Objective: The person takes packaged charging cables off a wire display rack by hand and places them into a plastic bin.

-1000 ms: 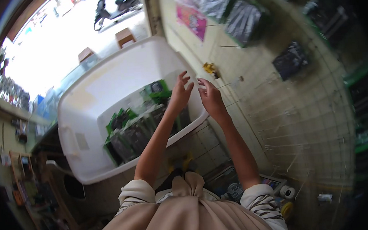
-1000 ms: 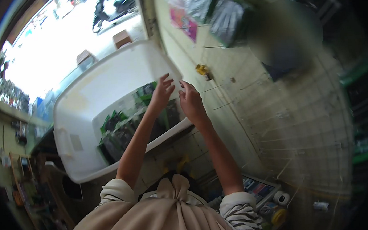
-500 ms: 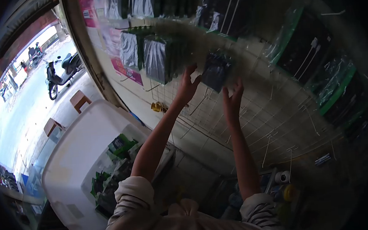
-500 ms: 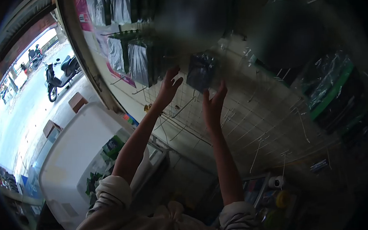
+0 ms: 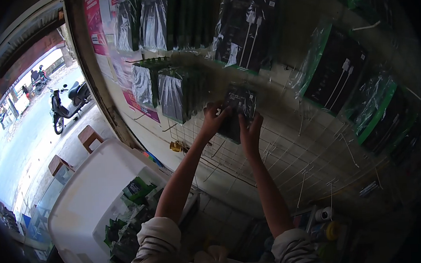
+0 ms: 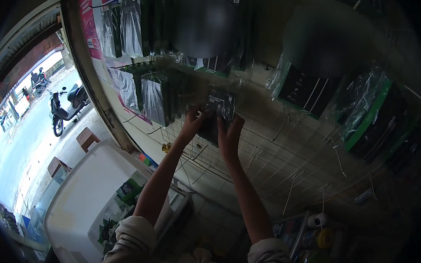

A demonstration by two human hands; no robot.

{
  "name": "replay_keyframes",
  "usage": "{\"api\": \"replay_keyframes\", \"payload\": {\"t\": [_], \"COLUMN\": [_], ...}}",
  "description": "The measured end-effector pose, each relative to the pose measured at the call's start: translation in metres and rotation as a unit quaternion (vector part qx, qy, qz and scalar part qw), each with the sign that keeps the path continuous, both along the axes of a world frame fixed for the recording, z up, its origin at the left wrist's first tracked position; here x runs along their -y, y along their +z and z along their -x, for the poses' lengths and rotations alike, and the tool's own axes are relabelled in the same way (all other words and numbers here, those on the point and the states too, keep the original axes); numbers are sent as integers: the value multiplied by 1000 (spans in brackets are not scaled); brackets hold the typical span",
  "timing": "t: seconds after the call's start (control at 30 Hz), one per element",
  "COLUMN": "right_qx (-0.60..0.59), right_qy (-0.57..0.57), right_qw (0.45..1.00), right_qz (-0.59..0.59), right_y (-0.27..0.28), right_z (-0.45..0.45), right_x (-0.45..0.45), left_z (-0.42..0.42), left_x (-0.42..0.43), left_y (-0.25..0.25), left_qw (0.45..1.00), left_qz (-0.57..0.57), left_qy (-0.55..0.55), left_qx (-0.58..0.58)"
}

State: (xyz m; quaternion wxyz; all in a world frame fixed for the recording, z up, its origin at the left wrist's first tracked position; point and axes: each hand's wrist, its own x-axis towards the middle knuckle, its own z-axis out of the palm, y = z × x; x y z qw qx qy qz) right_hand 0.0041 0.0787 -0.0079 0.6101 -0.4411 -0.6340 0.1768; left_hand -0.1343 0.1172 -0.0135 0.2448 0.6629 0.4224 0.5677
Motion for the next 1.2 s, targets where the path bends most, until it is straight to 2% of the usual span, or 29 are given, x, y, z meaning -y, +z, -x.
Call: {"api": "replay_keyframes", "payload": {"t": [0.03,0.07,0.13,0.27,0.33,0.43,0.57,0.63,0.73,0.93,1.07,1.2], "right_qx": [-3,-4,-40,-66,-50,-68,-74,-83,-80,-65,-75,-61], "right_qy": [-7,-3,37,49,30,65,69,91,94,103,127,184], "right_qw": [1000,1000,998,995,998,994,994,990,992,992,988,980], "right_qz": [5,6,14,56,38,51,46,71,33,41,45,40], "right_y": [2,4,14,28,32,45,55,63,66,73,70,63], "right_z": [4,7,14,25,31,38,49,53,59,64,68,72], "right_x": [3,7,17,37,46,65,86,96,105,127,139,162], "left_z": [-3,-1,3,13,16,24,34,39,43,54,56,63], "left_x": [7,13,21,45,63,84,112,124,147,163,183,215], "left_y": [1,5,8,23,33,43,56,64,79,75,74,65], "left_qw": [998,998,992,988,952,950,962,977,976,984,980,975], "left_qz": [9,10,4,52,116,97,58,58,82,66,91,68], "left_qy": [16,19,-23,-71,-148,-131,-96,-41,-37,-9,14,12], "left_qx": [54,54,121,129,241,266,247,199,198,165,177,212]}}
